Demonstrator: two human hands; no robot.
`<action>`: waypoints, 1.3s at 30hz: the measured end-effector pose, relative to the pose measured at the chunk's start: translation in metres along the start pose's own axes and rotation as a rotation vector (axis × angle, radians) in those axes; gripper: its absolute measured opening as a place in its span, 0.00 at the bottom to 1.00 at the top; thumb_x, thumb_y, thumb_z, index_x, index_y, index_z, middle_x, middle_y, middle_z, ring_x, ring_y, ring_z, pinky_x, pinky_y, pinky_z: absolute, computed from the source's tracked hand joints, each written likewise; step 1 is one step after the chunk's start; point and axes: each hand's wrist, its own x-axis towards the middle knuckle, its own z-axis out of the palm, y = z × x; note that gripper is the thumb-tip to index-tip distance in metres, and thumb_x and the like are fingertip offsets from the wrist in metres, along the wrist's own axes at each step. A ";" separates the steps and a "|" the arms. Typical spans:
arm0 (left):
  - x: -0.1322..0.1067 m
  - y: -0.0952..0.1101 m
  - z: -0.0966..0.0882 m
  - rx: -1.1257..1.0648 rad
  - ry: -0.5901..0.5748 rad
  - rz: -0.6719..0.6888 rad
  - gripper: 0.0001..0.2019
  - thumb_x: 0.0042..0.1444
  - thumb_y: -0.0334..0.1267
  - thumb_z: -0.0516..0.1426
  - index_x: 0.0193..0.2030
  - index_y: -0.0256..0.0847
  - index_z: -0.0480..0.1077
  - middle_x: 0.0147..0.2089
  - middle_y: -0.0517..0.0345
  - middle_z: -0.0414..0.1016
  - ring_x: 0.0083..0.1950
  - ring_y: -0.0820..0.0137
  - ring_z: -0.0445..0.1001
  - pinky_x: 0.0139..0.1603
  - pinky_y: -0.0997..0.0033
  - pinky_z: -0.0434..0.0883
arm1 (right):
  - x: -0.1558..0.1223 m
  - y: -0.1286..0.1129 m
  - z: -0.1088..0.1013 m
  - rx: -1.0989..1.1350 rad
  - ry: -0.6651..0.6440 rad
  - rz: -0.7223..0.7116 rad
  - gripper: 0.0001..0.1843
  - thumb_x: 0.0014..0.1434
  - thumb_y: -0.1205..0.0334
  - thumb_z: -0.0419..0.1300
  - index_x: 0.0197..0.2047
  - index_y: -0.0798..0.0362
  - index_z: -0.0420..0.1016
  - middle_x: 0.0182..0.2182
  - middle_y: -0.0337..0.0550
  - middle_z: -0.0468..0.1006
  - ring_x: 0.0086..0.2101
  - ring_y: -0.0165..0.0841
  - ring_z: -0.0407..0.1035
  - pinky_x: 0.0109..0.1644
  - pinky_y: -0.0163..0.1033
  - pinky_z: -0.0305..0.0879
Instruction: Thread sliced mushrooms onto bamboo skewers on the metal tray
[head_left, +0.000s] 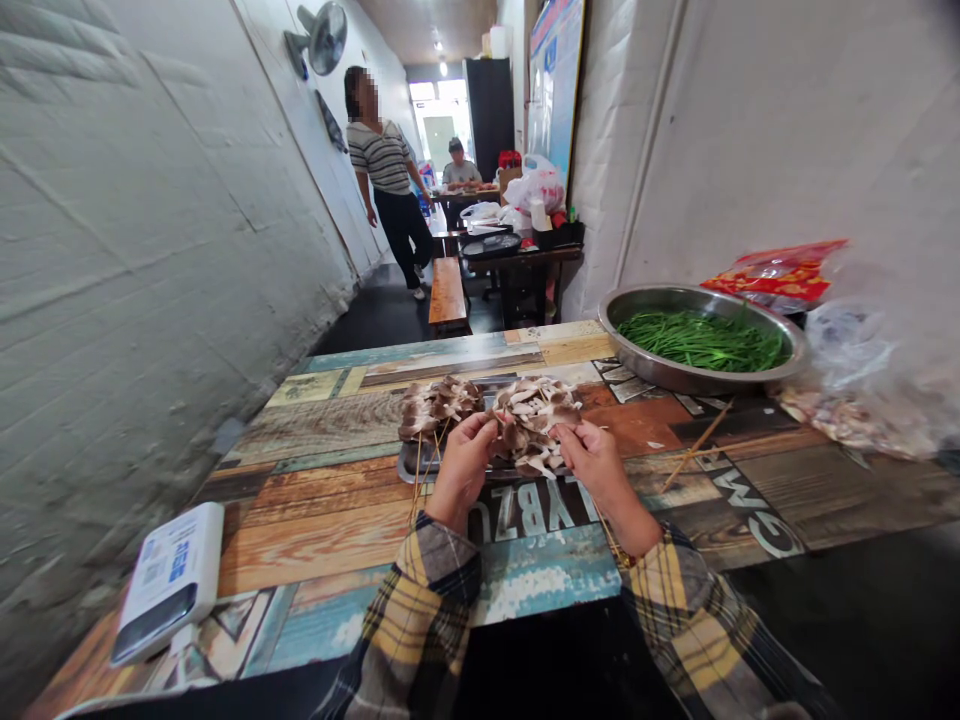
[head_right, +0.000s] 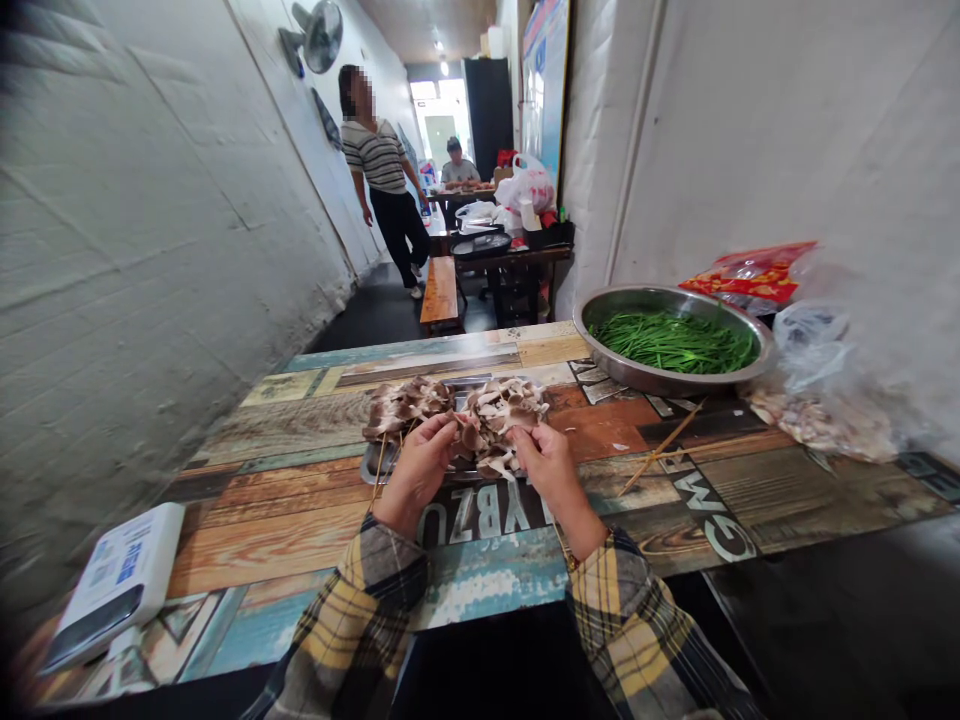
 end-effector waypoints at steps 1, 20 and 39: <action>0.000 0.000 -0.001 0.006 0.019 0.018 0.11 0.46 0.40 0.64 0.34 0.35 0.75 0.36 0.54 0.76 0.33 0.74 0.72 0.36 0.73 0.71 | 0.000 0.000 0.000 0.004 -0.015 0.000 0.20 0.57 0.48 0.57 0.32 0.59 0.74 0.13 0.29 0.58 0.15 0.23 0.51 0.19 0.30 0.47; -0.003 0.006 -0.003 -0.092 0.025 -0.049 0.18 0.44 0.42 0.65 0.40 0.37 0.69 0.26 0.60 0.73 0.23 0.76 0.69 0.22 0.78 0.65 | -0.007 0.000 0.000 -0.117 -0.304 0.053 0.24 0.59 0.42 0.54 0.33 0.57 0.73 0.13 0.30 0.61 0.13 0.23 0.51 0.16 0.31 0.45; -0.001 0.005 -0.002 -0.115 0.195 0.070 0.21 0.38 0.35 0.67 0.41 0.39 0.70 0.28 0.66 0.70 0.26 0.78 0.71 0.31 0.76 0.69 | -0.009 -0.004 0.000 -0.194 -0.306 0.036 0.23 0.60 0.42 0.53 0.32 0.55 0.72 0.13 0.31 0.61 0.14 0.24 0.52 0.17 0.32 0.47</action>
